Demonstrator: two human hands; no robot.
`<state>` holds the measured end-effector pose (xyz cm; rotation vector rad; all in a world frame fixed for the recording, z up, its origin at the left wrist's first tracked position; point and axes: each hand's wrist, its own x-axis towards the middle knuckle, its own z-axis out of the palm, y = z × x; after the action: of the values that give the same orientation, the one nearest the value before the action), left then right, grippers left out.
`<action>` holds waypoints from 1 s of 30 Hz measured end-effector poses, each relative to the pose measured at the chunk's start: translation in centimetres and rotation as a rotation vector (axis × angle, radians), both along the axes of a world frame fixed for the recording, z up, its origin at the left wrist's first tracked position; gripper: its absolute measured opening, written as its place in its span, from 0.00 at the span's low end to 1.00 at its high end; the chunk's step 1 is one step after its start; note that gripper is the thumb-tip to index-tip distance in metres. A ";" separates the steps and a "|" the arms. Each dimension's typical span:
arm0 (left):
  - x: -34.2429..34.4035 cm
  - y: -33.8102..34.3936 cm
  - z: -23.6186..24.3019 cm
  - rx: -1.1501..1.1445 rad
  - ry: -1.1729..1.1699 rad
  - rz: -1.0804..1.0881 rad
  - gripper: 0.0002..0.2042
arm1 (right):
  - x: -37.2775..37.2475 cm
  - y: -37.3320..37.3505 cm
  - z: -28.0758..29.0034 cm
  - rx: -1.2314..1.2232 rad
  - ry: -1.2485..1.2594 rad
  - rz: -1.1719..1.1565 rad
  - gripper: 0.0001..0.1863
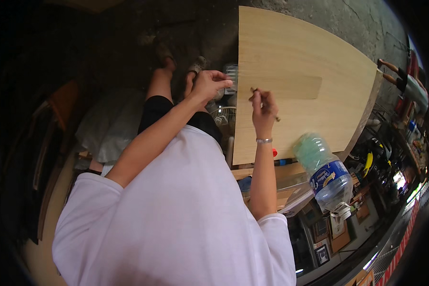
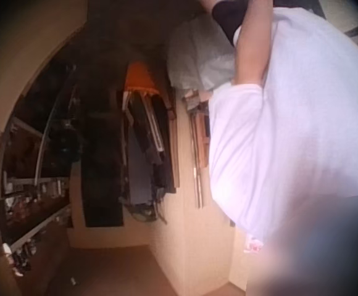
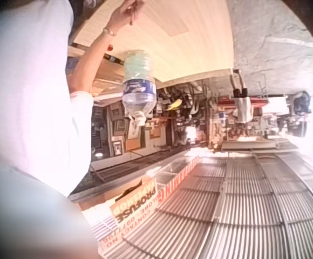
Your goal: The person applies a liquid finish to a light-colored wooden board using a small brush, repeatedly dipping the brush into a container and spreading the finish across the surface. The person briefly moves to retrieve a clear plastic sheet and returns to continue applying the finish.
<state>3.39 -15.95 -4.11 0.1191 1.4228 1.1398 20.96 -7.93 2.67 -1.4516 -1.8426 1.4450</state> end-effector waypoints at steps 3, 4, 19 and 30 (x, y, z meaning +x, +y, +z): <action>-1.1 -1.4 -0.6 0.009 -0.012 -0.027 0.11 | -0.4 2.9 -2.5 -0.050 0.184 -0.111 0.08; -1.4 -1.6 -1.1 0.008 -0.044 -0.016 0.11 | -0.6 3.5 -3.3 -0.088 0.206 -0.142 0.07; 0.3 0.6 -0.2 -0.150 0.136 0.046 0.12 | -4.1 3.8 -3.5 0.067 -0.032 0.163 0.05; 1.6 1.2 -0.2 -0.209 0.244 0.033 0.12 | -6.5 4.3 -2.0 0.197 -0.100 0.291 0.05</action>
<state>4.95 -14.75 -4.34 0.0896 1.7579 1.0216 14.50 -3.60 0.72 -1.2203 -2.2635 1.2881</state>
